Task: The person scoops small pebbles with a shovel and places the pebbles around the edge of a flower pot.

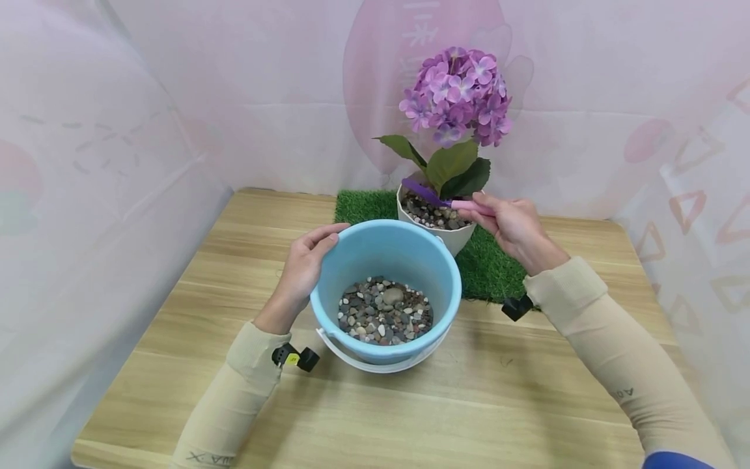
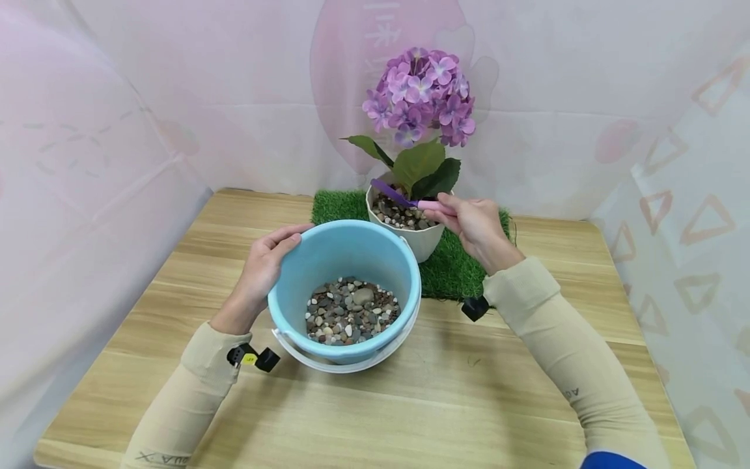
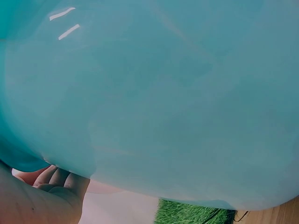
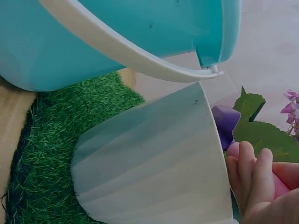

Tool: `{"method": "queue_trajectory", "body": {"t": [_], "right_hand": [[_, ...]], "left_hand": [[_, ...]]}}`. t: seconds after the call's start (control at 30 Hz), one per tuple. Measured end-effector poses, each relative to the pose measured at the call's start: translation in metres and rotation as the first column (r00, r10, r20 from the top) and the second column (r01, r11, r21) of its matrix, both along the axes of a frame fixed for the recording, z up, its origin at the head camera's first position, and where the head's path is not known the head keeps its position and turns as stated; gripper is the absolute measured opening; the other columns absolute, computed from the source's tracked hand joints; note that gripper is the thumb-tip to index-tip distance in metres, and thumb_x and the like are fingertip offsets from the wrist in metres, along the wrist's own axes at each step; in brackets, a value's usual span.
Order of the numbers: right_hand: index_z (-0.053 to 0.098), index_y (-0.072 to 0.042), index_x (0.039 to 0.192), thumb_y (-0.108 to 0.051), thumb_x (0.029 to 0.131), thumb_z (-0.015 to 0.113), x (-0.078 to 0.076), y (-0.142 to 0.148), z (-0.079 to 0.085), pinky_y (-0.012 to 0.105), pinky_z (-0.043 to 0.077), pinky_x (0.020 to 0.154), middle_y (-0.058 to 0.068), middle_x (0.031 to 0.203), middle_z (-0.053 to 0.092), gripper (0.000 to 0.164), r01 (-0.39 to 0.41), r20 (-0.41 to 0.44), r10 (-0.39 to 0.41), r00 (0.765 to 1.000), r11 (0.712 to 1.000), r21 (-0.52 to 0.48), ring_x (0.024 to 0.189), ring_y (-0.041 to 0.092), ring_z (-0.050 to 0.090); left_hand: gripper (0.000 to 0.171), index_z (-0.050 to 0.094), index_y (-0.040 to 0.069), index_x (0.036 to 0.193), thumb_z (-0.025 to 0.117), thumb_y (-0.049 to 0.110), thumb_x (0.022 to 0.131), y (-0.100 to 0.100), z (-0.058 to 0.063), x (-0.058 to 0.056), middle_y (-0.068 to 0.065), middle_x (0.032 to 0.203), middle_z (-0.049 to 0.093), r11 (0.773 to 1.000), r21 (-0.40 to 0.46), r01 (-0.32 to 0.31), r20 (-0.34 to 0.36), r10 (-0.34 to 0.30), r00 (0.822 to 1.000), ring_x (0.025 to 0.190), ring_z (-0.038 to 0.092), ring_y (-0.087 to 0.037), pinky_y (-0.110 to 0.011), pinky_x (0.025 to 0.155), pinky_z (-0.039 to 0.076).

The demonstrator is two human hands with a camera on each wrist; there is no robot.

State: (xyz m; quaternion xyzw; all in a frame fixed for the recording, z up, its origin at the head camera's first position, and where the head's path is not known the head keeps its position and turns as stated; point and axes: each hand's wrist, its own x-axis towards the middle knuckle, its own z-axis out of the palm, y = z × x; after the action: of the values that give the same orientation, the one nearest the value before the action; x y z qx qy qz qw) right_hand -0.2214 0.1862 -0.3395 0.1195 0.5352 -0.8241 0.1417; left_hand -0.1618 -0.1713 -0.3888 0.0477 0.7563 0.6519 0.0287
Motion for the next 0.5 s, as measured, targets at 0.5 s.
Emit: {"method": "queue_trajectory", "body": {"t": [0.5], "right_hand": [[0.072,0.005,0.124,-0.011,0.096,0.078,0.018,0.003,0.001,0.028,0.062,0.095,0.016,0.11,0.08,0.033,0.036,-0.25,0.025,0.968,0.971,0.236,0.101,0.025,0.081]], "left_hand": [[0.041,0.061,0.007,0.147,0.047,0.027,0.113,0.0,0.002,0.001,-0.013,0.145,0.063,1.0,0.0,-0.001,0.008,0.001,1.0,0.124,0.068,-0.032,-0.042,0.099,0.064]]}}
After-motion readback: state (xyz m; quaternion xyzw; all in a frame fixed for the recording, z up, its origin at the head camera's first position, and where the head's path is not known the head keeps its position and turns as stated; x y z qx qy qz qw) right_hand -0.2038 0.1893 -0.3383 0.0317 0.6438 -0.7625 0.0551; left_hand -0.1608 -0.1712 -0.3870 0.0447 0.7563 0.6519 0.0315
